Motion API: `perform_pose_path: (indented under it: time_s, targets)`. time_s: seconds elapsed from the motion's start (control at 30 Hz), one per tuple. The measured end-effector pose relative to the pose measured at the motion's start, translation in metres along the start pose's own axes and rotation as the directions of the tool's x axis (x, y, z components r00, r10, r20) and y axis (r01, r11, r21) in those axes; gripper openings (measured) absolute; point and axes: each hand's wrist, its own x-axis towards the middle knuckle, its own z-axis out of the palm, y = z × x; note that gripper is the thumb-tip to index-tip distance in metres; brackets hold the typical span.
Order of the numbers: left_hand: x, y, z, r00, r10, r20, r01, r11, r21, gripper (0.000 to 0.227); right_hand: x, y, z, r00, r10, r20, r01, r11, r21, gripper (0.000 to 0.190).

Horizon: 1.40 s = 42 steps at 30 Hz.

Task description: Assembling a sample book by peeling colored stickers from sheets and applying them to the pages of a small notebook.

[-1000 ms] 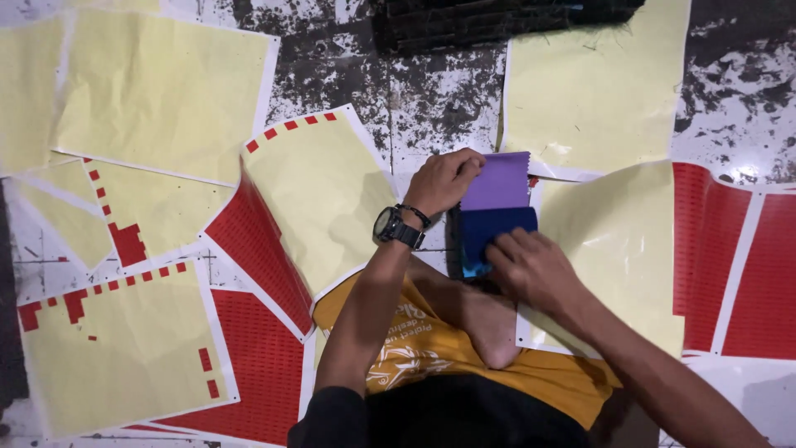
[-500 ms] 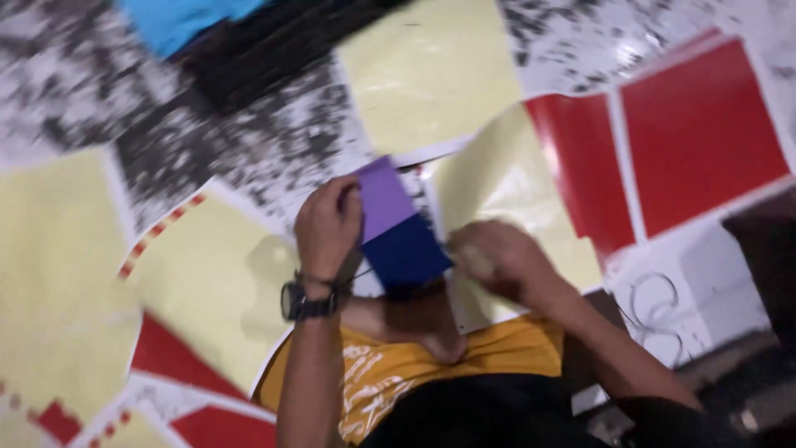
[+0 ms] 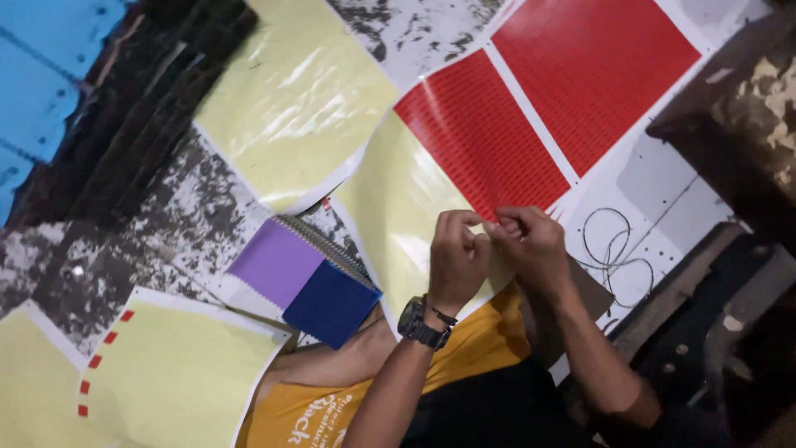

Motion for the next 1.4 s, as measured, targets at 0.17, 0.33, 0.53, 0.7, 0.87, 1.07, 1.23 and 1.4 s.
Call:
perform_pose_path:
  time_s: [0.17,0.33,0.53,0.7,0.87,1.07,1.23,1.4]
  targets:
    - [-0.004,-0.018,0.002,0.999,-0.05,0.007,0.049,0.998,0.043,0.027,-0.01,-0.006,0.008,0.995,0.043,-0.094,-0.039,0.998,0.05,0.027]
    - [0.002,-0.002,-0.009,0.984,-0.16,0.083,0.166,0.983,-0.073,0.026,-0.015,-0.029,0.014,0.978,0.091,-0.19,-0.085,0.995,0.043,0.018]
    - [0.004,0.013,-0.01,0.969,-0.221,0.108,0.226,0.973,-0.041,0.021,-0.02,-0.01,0.014,0.977,0.205,0.056,-0.207,0.854,0.477,0.018]
    - [0.002,0.005,-0.009,0.951,-0.308,0.016,0.308,0.944,-0.121,0.012,-0.008,-0.03,0.007,0.977,0.214,-0.008,-0.213,0.975,0.062,0.028]
    - [0.003,0.007,-0.009,0.951,-0.309,0.02,0.308,0.939,-0.155,0.011,-0.012,-0.03,0.017,0.994,-0.045,-0.103,0.013,0.955,-0.296,0.017]
    - [-0.001,-0.006,-0.01,0.944,-0.328,0.043,0.33,0.925,-0.19,0.023,-0.019,-0.021,0.031,0.979,-0.105,-0.174,0.027,0.915,-0.402,0.015]
    - [0.005,0.012,-0.01,0.929,-0.365,0.054,0.367,0.903,-0.222,0.036,-0.017,-0.026,0.024,0.991,-0.056,-0.123,0.012,0.942,-0.335,0.011]
    - [0.005,0.014,-0.009,0.918,-0.385,0.093,0.396,0.883,-0.251,0.051,-0.02,-0.025,0.009,0.971,0.225,0.084,-0.24,0.899,0.365,0.012]
